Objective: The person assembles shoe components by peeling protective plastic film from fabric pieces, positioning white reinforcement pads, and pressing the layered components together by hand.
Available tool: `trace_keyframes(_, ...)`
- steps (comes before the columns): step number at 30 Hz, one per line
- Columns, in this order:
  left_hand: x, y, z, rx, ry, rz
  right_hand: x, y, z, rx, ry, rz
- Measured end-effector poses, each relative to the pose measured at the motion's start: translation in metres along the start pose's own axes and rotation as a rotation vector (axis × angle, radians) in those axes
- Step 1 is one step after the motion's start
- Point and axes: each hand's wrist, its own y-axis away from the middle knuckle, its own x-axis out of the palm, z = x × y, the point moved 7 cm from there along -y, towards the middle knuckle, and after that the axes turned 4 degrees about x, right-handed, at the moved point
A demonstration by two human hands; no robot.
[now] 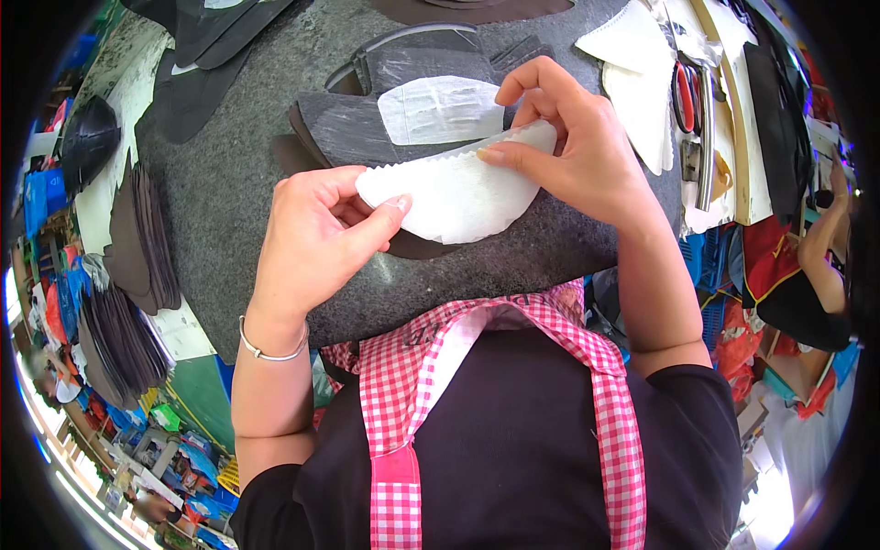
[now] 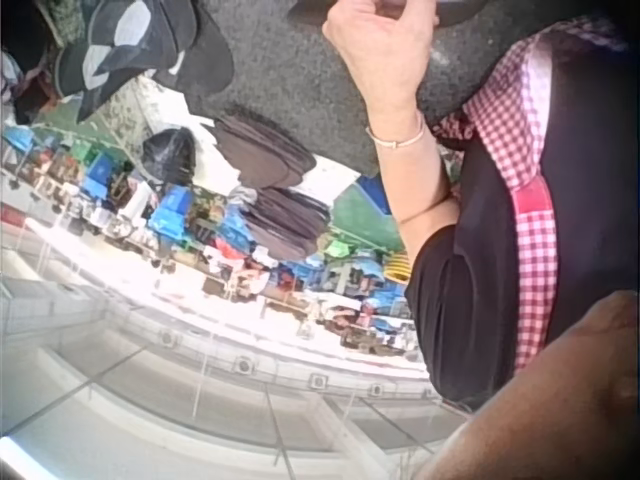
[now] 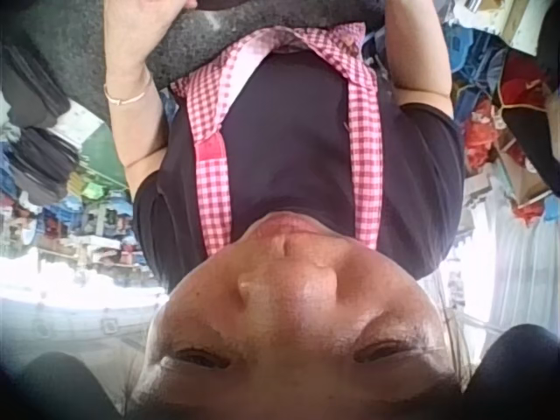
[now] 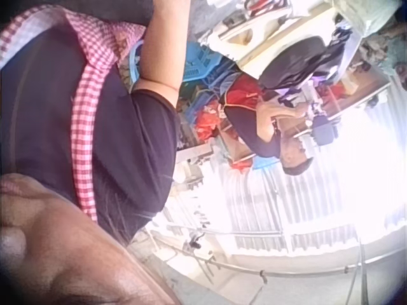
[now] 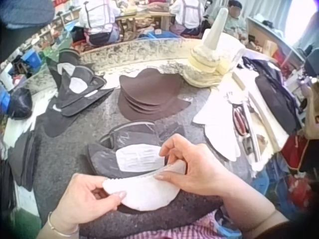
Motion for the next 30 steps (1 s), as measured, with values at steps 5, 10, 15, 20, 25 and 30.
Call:
trace_keyframes(5, -0.010, 0.002, -0.035, 0.130, -0.758, -0.244, 0.002, -0.001, -0.001, -0.022, 0.118, -0.056)
trace_keyframes(10, 0.042, 0.015, -0.045, 0.768, -0.966, 0.062, -0.008, -0.015, 0.010, -0.008, 0.420, -0.032)
trace_keyframes(15, 0.036, 0.014, -0.049, 0.732, -0.937, 0.083, -0.036, -0.078, 0.017, -0.255, 0.432, -0.401)
trace_keyframes(20, 0.029, 0.014, -0.049, 0.737, -0.821, 0.133, -0.036, -0.130, -0.005, -0.239, 0.330, -0.234)
trace_keyframes(25, 0.015, 0.008, -0.058, 0.741, -0.576, 0.002, -0.039, -0.131, -0.014, -0.241, 0.350, -0.200)
trace_keyframes(30, 0.006, -0.016, -0.037, 0.266, 0.263, -0.076, -0.021, -0.062, 0.042, -0.526, 0.335, -0.353)
